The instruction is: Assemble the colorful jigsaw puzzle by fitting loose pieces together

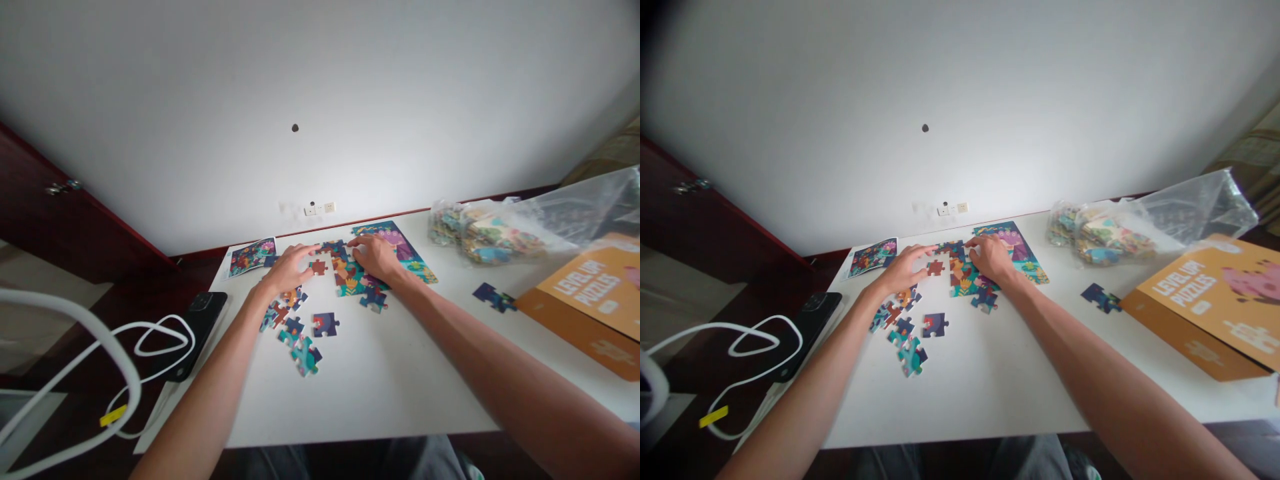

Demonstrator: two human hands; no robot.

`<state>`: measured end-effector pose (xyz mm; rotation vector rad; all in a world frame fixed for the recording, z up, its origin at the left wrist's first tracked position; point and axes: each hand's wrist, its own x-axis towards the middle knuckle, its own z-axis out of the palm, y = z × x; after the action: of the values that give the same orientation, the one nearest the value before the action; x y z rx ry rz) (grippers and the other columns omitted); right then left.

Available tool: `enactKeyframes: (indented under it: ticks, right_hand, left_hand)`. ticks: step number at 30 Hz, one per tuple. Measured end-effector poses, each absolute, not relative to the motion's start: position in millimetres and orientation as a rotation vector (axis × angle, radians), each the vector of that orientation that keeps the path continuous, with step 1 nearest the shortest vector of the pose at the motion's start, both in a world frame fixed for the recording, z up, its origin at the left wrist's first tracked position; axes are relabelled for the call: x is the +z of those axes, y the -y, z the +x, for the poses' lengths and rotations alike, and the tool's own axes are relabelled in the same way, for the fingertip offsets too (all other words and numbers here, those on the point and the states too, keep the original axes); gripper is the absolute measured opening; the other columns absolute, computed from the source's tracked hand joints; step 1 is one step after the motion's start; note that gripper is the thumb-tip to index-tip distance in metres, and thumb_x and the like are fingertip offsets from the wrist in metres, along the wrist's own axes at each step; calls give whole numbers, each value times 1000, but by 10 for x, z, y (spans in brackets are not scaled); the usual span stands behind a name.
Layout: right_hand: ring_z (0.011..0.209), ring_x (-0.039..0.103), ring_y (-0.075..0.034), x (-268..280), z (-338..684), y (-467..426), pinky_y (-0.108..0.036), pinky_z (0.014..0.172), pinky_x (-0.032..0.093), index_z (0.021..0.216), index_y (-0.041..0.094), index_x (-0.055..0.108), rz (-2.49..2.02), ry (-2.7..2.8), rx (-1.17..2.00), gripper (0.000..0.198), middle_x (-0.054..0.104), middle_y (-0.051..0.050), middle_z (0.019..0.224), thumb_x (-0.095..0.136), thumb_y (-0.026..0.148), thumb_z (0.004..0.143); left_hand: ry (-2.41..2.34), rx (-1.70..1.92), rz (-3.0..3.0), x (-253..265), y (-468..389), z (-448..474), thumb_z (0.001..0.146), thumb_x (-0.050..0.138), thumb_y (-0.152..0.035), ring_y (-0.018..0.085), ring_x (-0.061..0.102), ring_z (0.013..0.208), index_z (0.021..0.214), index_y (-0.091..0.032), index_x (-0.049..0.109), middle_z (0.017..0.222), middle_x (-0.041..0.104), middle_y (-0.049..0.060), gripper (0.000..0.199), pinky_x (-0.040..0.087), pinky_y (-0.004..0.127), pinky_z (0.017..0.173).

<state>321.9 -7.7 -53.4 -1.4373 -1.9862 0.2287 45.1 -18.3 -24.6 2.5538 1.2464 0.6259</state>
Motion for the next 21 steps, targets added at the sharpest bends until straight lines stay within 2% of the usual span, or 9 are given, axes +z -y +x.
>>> enactKeyframes:
  ticks: [2,5,8,12,16,18,21]
  right_hand:
    - [109,67,-25,-531,3218,79,-35,103,47,108,19,80,-1446,1998,232,31,77,-9,113,55,17,90]
    - [109,67,-25,-526,3218,84,-34,101,47,107,19,80,-1471,1989,234,31,77,-9,113,55,18,90]
    - [109,67,-24,-525,3217,87,-32,100,47,107,20,80,-1492,1970,240,30,77,-8,115,55,18,90]
    - [110,67,-24,-525,3212,86,-32,101,47,105,20,80,-1490,1968,248,30,77,-8,114,55,18,90]
    - [108,67,-24,-519,3206,90,-33,99,49,105,20,80,-1491,1960,247,29,77,-8,113,56,17,89]
    - [108,68,-24,-515,3204,93,-33,99,49,104,20,81,-1479,1961,250,29,77,-8,112,56,17,89]
    - [107,68,-24,-511,3200,95,-32,98,50,104,20,81,-1475,1957,254,29,77,-8,111,56,16,89]
  left_hand:
    - [-1134,546,2594,-251,178,416,81,62,-14,25,54,133,147,-28,56,143,61,5,68,39,40,118]
    - [-1168,485,2592,-273,183,408,83,65,-20,25,57,129,143,-28,60,140,63,5,61,42,39,115]
    - [-1314,494,2535,-283,210,449,88,69,-35,27,63,116,138,-27,64,124,69,7,51,48,38,104]
    - [-1482,495,2431,-251,230,464,91,67,-54,24,65,87,139,-24,62,92,69,5,57,50,34,84]
    - [-1440,470,2379,-181,196,360,89,70,-43,19,61,80,138,-23,64,92,66,3,54,47,29,76]
    - [-1405,431,2380,-164,172,308,83,76,-37,19,61,81,128,-23,70,94,65,3,48,46,28,75]
    - [-1384,459,2372,-202,140,284,81,78,-37,18,60,80,112,-22,75,90,64,2,35,45,28,73]
